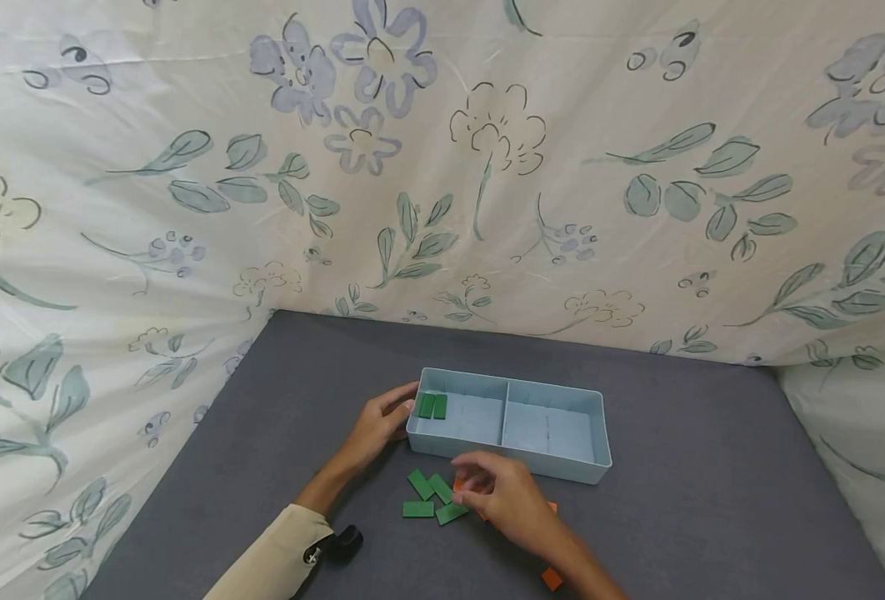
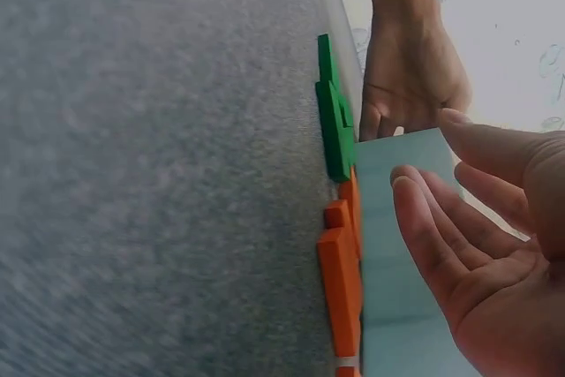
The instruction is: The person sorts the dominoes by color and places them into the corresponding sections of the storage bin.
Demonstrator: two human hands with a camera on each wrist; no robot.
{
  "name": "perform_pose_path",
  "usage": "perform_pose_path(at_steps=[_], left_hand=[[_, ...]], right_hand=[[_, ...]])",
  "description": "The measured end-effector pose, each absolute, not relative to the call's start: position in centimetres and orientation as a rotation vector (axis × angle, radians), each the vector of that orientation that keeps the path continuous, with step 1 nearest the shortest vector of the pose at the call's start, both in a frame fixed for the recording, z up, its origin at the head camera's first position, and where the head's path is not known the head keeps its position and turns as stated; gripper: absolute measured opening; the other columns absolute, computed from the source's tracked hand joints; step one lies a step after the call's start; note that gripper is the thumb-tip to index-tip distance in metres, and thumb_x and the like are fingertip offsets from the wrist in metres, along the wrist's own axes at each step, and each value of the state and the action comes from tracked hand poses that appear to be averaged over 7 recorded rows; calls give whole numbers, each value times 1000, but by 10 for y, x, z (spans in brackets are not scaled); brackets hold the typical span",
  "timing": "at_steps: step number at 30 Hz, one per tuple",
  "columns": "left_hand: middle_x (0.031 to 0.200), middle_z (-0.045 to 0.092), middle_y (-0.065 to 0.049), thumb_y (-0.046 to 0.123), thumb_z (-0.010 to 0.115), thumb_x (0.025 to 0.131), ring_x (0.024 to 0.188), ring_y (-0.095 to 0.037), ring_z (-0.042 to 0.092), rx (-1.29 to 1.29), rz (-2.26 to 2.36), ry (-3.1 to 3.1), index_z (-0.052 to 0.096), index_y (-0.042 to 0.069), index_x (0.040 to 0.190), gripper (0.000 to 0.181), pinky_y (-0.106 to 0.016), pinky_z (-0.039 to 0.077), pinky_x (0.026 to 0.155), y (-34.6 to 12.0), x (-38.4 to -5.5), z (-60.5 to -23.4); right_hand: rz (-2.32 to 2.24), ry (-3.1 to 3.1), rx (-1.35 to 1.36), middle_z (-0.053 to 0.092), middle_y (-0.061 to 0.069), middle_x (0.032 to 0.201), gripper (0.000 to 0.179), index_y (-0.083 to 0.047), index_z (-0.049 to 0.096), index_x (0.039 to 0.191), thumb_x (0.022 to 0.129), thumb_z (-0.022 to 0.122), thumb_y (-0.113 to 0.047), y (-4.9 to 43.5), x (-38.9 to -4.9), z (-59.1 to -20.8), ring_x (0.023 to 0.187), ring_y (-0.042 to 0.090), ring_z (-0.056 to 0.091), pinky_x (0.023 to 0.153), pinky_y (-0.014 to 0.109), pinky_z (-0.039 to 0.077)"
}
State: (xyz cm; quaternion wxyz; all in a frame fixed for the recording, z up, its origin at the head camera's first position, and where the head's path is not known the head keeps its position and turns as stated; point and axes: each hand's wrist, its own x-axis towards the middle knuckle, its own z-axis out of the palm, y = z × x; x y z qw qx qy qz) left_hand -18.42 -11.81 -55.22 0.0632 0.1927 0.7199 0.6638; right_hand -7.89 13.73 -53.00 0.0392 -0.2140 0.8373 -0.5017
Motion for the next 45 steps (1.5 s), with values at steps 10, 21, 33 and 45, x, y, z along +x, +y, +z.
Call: perform_pose_path(at_steps=[10, 21, 33, 45], left_hand=[[157, 51, -27, 20, 54, 114, 135, -44, 59, 587, 2004, 2186, 46, 2, 160, 50, -53, 57, 100, -118, -185, -553], [156, 52, -25, 22, 54, 114, 135, -41, 60, 568, 1989, 2193, 47, 4, 160, 50, -48, 59, 98, -117, -186, -552], [157, 52, -24, 22, 55, 113, 136, -41, 60, 540, 1993, 2207, 48, 4, 159, 49, -48, 59, 98, -115, -187, -551], [155, 53, -25, 21, 54, 114, 133, -41, 61, 560, 1994, 2211, 47, 3, 159, 49, -45, 60, 97, -116, -186, -554]], right_hand=[[-1477, 2535, -654, 76, 11, 115, 42, -4, 72, 129, 91, 86, -14, 137, -80, -538, 98, 19, 75, 79, 29, 61], [-1417, 2543, -681, 76, 6, 113, 40, -8, 74, 126, 89, 88, -17, 139, -79, -539, 93, 14, 73, 80, 29, 59], [-1457, 2380, -670, 73, 13, 112, 48, -1, 70, 133, 88, 86, -4, 139, -74, -537, 79, 9, 71, 68, 27, 59], [-1274, 2502, -761, 74, 2, 118, 53, -12, 75, 126, 78, 91, 3, 128, -77, -542, 92, 7, 68, 79, 27, 57]])
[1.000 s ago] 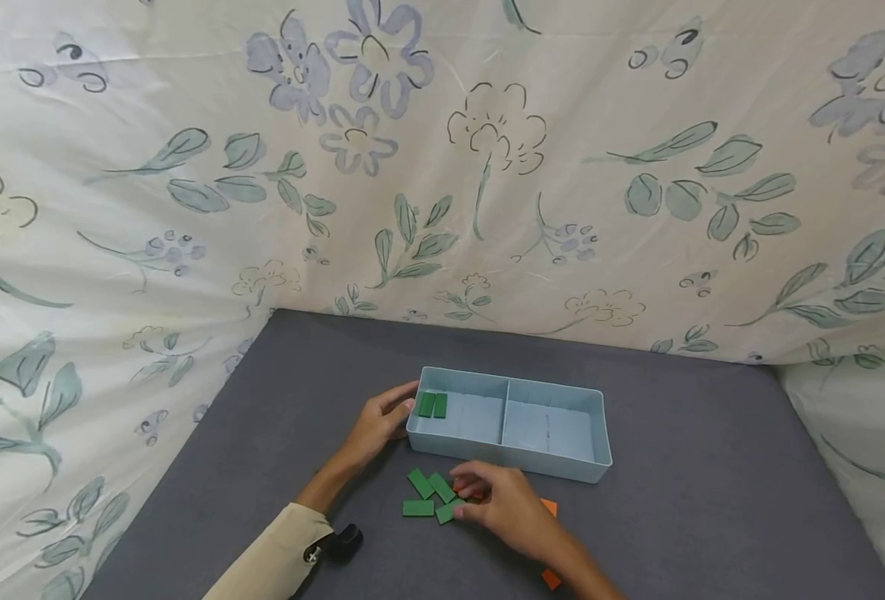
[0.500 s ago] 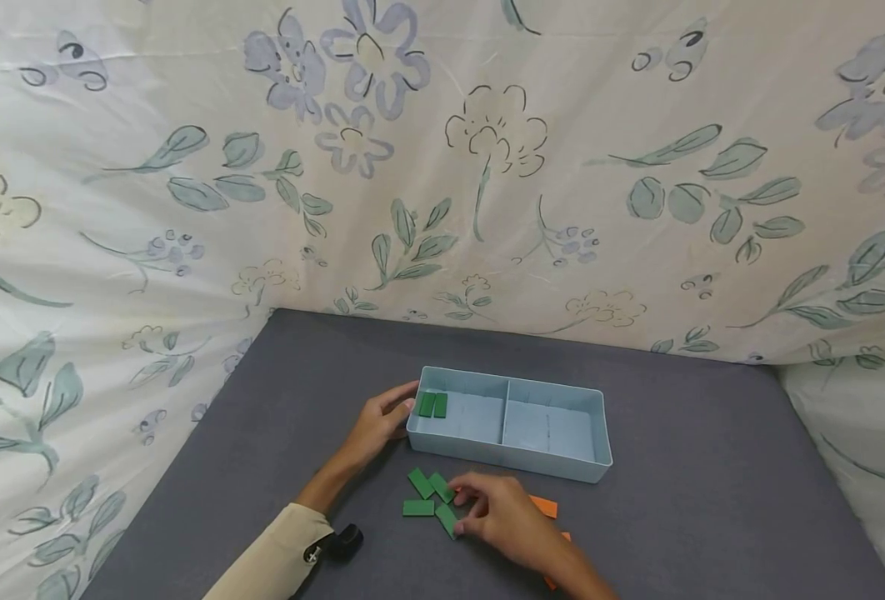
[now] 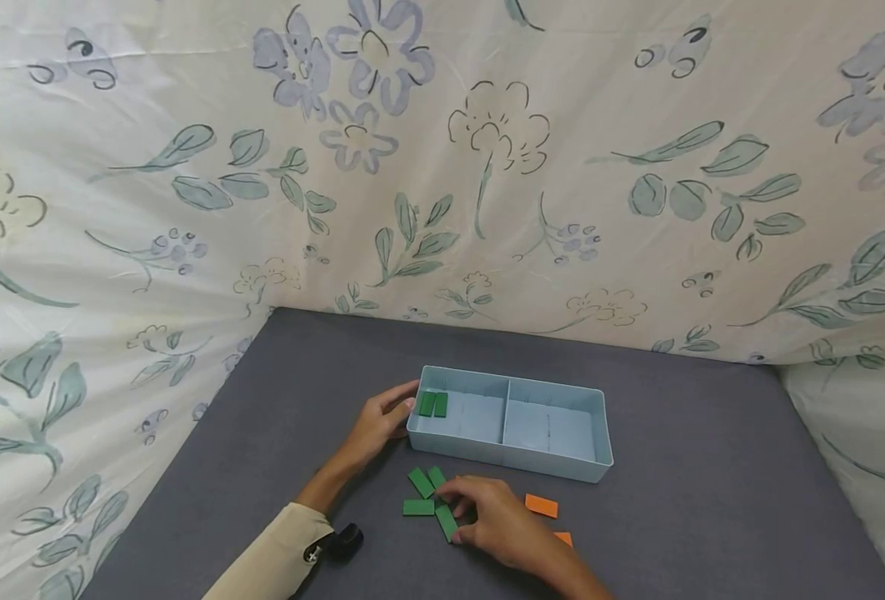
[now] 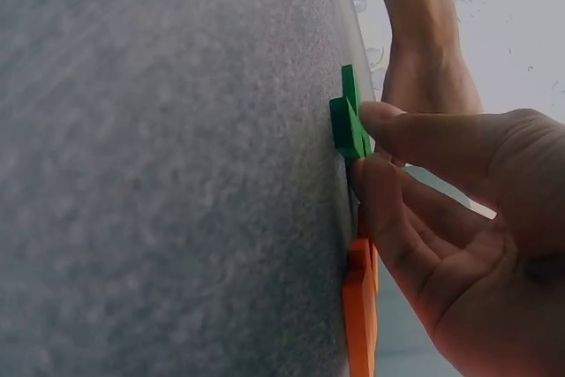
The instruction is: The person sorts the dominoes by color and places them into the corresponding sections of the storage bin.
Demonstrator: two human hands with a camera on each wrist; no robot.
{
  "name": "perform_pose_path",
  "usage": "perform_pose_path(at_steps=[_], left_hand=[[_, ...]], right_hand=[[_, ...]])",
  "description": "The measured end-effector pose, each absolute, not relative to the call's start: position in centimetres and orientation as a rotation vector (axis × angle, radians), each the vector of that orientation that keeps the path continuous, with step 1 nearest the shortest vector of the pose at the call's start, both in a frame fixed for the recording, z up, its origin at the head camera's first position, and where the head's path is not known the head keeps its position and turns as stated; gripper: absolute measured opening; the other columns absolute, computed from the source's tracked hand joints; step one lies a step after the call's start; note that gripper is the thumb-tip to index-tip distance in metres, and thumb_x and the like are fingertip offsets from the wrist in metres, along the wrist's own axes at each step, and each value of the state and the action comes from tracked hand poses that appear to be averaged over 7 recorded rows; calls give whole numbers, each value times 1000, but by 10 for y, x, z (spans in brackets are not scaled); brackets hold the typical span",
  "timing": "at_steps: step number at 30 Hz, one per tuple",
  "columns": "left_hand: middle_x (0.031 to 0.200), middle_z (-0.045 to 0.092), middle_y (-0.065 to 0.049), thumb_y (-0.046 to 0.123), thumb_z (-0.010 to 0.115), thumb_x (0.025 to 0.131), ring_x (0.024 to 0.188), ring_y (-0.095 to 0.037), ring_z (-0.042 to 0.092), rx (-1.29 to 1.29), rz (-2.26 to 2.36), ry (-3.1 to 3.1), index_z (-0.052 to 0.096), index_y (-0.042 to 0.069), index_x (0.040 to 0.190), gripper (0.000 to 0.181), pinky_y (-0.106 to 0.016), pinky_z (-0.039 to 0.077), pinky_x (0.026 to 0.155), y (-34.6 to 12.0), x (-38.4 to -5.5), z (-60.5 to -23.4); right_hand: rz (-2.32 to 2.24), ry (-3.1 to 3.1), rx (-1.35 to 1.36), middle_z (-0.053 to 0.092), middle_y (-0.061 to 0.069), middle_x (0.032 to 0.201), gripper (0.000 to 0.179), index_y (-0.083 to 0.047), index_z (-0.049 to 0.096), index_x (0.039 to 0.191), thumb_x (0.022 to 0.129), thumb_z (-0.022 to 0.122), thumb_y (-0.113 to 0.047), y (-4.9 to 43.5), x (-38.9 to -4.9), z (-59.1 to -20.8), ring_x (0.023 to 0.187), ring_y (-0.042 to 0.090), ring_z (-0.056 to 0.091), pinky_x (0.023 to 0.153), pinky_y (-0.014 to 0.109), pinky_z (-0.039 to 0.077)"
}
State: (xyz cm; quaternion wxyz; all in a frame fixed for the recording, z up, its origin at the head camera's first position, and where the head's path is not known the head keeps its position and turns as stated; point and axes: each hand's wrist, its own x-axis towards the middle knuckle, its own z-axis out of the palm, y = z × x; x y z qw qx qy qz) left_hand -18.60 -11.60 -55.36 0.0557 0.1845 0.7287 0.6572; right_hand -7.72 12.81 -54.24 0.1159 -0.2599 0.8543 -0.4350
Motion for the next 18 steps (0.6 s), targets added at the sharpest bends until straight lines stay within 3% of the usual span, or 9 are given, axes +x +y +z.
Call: perform_pose_path(at_steps=[8, 18], left_hand=[[155, 53, -26, 21, 54, 114, 134, -42, 61, 570, 1999, 2186, 46, 3, 160, 50, -50, 58, 99, -116, -187, -554], [157, 51, -26, 21, 54, 114, 135, -43, 60, 581, 2005, 2181, 45, 2, 160, 51, -49, 58, 99, -116, -188, -555]], right_hand=[[-1159, 2524, -814, 70, -8, 102, 58, -17, 76, 125, 74, 93, 5, 123, -76, -540, 90, 3, 62, 77, 27, 56], [-1080, 2518, -811, 67, -10, 109, 61, -24, 74, 129, 77, 94, -1, 123, -73, -537, 95, 2, 60, 79, 27, 55]])
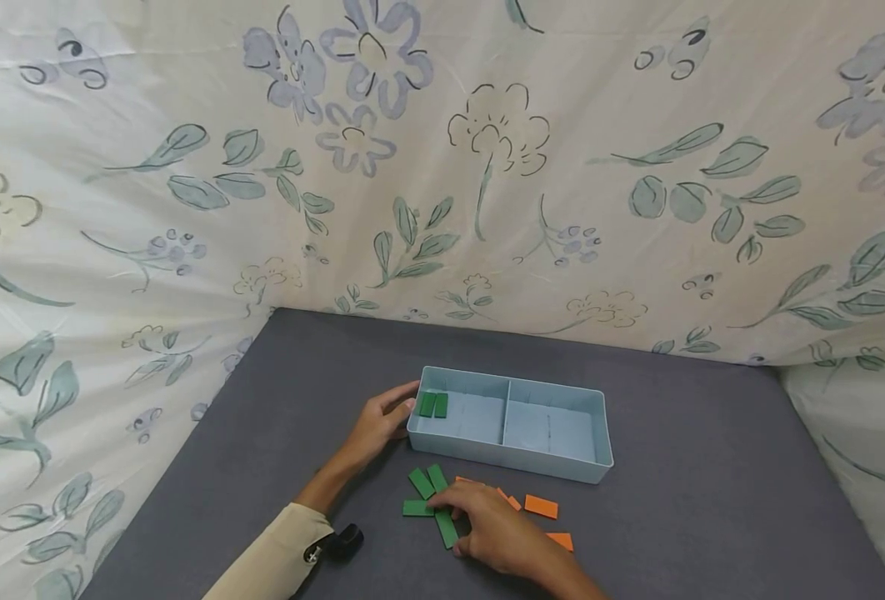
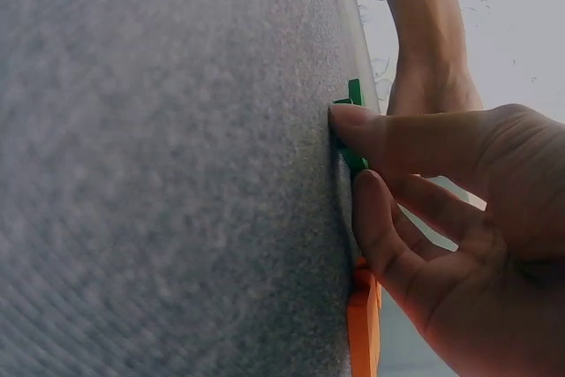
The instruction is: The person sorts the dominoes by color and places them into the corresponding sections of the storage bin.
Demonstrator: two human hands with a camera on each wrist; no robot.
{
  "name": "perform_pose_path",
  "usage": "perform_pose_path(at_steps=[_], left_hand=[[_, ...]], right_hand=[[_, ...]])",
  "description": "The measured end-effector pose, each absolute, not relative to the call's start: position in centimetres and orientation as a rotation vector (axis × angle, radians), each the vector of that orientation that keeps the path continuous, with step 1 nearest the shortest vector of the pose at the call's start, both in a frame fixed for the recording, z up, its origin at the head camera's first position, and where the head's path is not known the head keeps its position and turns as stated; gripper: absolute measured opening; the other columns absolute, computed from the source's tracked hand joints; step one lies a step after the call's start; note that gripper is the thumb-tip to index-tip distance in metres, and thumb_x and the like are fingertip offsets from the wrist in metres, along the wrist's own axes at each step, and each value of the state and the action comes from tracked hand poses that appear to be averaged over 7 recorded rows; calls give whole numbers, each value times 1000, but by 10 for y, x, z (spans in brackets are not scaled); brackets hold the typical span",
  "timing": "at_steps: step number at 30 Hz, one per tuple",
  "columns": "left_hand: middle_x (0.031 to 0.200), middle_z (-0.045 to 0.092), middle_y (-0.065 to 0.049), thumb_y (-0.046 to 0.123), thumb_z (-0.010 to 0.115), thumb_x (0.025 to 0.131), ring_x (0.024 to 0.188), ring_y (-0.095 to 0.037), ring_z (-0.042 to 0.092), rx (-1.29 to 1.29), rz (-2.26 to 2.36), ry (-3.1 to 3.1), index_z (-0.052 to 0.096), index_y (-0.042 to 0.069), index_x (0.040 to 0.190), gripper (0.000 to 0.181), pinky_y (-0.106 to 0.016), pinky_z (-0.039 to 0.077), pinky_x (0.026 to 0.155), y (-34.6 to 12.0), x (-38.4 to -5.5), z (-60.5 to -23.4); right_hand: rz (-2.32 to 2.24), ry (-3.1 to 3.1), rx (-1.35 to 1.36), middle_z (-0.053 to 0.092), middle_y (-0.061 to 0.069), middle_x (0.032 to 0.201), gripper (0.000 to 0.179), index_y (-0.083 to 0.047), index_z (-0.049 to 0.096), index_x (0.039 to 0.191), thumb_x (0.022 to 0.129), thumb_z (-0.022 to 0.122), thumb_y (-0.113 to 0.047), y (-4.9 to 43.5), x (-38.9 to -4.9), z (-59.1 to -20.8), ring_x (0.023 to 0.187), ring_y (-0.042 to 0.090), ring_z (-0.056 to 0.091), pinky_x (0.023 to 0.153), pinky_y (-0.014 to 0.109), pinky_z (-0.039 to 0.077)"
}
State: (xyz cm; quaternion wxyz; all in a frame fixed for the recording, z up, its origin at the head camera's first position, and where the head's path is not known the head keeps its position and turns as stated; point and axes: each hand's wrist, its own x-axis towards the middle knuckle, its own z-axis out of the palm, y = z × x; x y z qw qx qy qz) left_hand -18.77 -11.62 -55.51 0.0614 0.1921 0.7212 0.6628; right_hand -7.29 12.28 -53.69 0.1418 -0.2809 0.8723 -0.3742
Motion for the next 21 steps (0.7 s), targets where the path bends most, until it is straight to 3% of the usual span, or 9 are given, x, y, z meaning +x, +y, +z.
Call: perform_pose_path(at_steps=[13, 21], left_hand=[[157, 51, -26, 23, 53, 114, 135, -41, 60, 589, 1995, 2197, 45, 1, 160, 51, -42, 60, 96, -117, -187, -555], [157, 52, -25, 22, 54, 114, 135, -40, 60, 566, 1992, 2183, 46, 3, 160, 50, -46, 59, 98, -117, -187, -554]], right_hand=[[-1036, 2577, -824, 67, -9, 114, 60, -24, 73, 131, 79, 93, -3, 122, -72, -540, 96, 2, 61, 80, 28, 55], [-1038, 2603, -841, 64, -9, 118, 57, -27, 72, 132, 81, 93, -11, 124, -70, -540, 98, 4, 59, 81, 30, 53]])
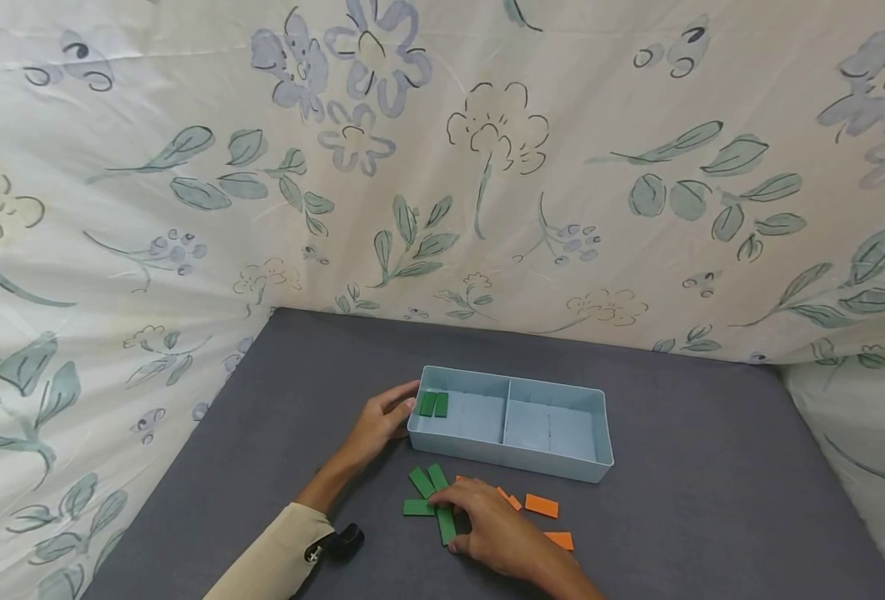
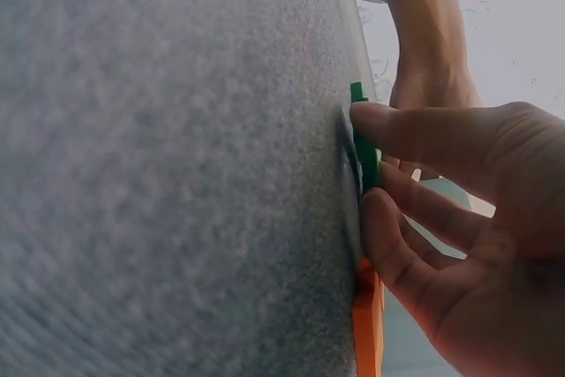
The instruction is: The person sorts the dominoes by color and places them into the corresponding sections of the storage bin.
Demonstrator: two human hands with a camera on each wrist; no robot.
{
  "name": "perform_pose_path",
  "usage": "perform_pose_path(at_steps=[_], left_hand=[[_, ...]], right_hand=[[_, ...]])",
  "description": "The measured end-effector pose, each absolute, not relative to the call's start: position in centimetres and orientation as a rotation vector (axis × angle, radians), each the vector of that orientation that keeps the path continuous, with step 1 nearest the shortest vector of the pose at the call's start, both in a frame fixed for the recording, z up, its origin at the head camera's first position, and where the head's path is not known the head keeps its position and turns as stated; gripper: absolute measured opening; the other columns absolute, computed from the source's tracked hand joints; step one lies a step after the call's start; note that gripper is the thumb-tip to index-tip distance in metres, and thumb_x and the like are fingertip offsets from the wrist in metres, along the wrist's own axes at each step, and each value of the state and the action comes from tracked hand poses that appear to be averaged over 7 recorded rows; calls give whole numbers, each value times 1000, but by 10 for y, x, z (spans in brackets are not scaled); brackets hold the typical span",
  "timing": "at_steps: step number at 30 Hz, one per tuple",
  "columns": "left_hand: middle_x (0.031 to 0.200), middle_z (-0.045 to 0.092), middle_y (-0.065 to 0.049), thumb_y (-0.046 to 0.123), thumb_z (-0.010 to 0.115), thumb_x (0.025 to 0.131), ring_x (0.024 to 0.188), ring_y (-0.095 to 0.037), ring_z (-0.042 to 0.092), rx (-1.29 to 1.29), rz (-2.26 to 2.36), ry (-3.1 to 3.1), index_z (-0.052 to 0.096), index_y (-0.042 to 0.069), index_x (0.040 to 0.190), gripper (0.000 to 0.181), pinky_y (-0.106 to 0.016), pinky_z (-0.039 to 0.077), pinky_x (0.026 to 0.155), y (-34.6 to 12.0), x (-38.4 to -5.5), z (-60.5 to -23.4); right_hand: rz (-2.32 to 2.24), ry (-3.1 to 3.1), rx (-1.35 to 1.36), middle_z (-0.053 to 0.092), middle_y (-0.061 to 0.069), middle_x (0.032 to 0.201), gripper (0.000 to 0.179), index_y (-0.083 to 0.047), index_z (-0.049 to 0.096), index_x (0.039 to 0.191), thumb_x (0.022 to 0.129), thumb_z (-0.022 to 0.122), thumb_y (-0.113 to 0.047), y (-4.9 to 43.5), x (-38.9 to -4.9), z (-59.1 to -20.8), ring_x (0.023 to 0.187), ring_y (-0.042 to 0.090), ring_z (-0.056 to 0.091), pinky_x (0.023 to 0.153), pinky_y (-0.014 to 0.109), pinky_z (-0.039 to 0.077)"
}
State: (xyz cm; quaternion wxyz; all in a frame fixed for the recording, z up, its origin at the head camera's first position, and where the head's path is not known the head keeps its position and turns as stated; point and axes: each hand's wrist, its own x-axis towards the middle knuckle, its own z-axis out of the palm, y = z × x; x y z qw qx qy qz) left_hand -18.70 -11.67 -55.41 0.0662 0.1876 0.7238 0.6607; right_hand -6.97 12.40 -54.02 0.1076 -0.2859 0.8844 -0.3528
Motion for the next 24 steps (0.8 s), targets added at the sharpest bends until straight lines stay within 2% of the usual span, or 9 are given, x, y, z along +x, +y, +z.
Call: perform_pose_path(at_steps=[3, 7, 10, 14, 24], left_hand=[[157, 51, -25, 21, 54, 114, 136, -41, 59, 566, 1996, 2188, 46, 2, 160, 50, -49, 58, 99, -117, -188, -555], [156, 52, -25, 22, 54, 114, 136, -41, 59, 562, 1999, 2195, 47, 3, 159, 50, -51, 57, 100, -116, -188, -555], [155, 53, -26, 22, 54, 114, 135, -41, 60, 568, 2002, 2196, 47, 2, 159, 50, -50, 58, 100, -116, -188, -555], [155, 53, -26, 22, 54, 114, 133, -42, 62, 573, 2000, 2199, 47, 2, 159, 50, -46, 59, 98, -117, -187, -555], [156, 53, -25, 22, 54, 114, 134, -41, 61, 551, 2001, 2196, 48, 4, 159, 49, -49, 58, 99, -116, -187, -554]], right_hand=[[-1086, 2615, -851, 65, -8, 118, 56, -26, 71, 131, 82, 92, -9, 124, -69, -540, 98, 7, 59, 82, 30, 54], [-1188, 2617, -828, 67, -2, 123, 55, -20, 71, 131, 82, 90, -3, 125, -69, -538, 94, 9, 62, 75, 27, 55], [-1265, 2596, -805, 67, 4, 124, 54, -14, 71, 132, 83, 89, 0, 126, -70, -536, 87, 6, 65, 71, 25, 57], [-1333, 2579, -807, 67, 7, 122, 53, -8, 69, 133, 85, 87, 2, 127, -70, -535, 85, 7, 69, 72, 26, 60], [-1486, 2606, -774, 70, 7, 122, 53, -9, 69, 135, 86, 89, -5, 128, -70, -530, 87, 13, 72, 75, 29, 62]])
